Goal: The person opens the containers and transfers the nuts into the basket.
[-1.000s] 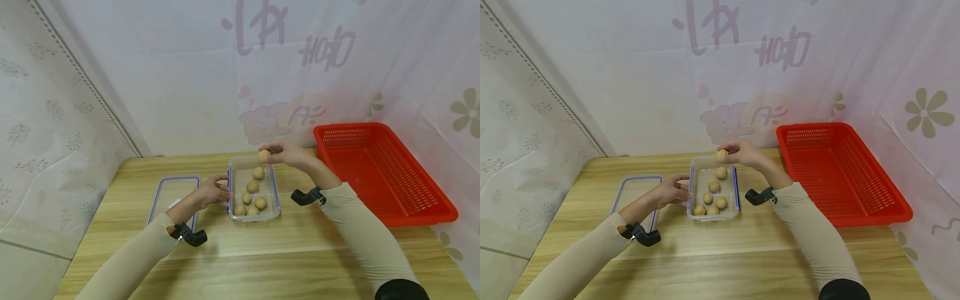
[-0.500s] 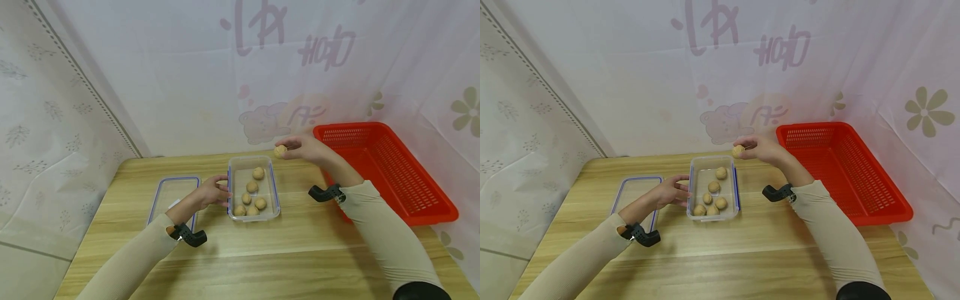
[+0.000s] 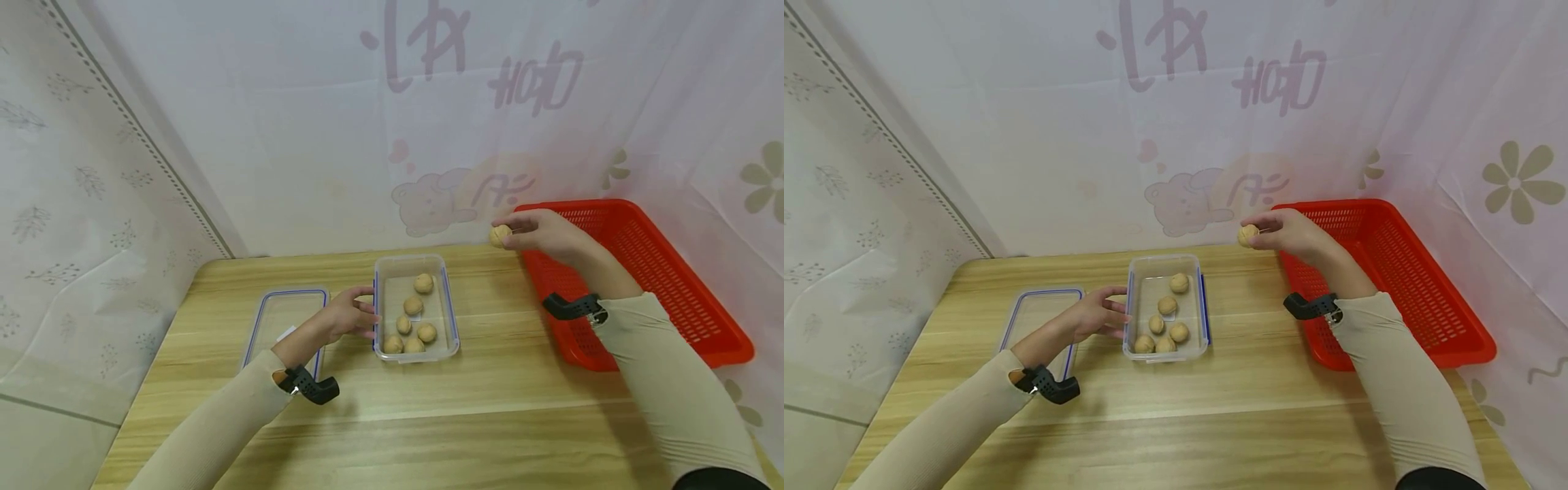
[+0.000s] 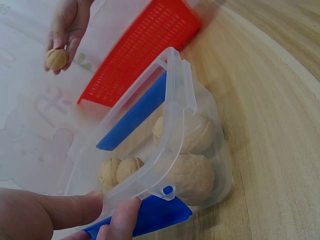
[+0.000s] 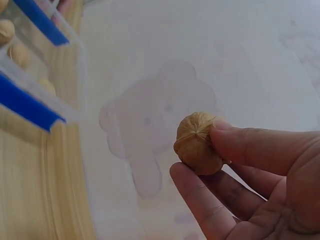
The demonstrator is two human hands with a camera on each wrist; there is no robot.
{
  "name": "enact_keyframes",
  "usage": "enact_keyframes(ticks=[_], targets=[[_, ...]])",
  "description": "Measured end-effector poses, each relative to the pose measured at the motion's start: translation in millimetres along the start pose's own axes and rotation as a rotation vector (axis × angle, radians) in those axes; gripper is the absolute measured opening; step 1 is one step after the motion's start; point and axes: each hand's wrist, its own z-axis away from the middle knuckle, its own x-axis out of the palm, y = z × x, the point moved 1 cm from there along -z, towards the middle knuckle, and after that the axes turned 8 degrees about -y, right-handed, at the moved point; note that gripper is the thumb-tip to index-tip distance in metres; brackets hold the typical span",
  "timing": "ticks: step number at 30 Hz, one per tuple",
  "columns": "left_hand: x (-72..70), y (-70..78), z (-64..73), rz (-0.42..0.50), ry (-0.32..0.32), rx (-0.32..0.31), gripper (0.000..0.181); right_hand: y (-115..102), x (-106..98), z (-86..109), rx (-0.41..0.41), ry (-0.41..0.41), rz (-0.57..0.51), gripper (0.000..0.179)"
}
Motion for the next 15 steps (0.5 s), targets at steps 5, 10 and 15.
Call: enact_keyframes(ticks=[5, 10, 15], targets=[[1.1, 0.4, 1.8, 0.002, 0.003, -0.001, 0.071, 15.1, -19.1, 8.0, 0.037, 0.022, 0.000, 0.056], [1.7, 1.1, 3.2, -0.001, 0.008, 0.000, 0.071, 36.9, -38.0, 10.7, 0.090, 0.052, -0.007, 0.061], [1.9, 1.0, 2.0, 0.004, 0.003, 0.013, 0.071, 59.2, -52.9, 6.2, 0.079, 0.074, -0.008, 0.058]])
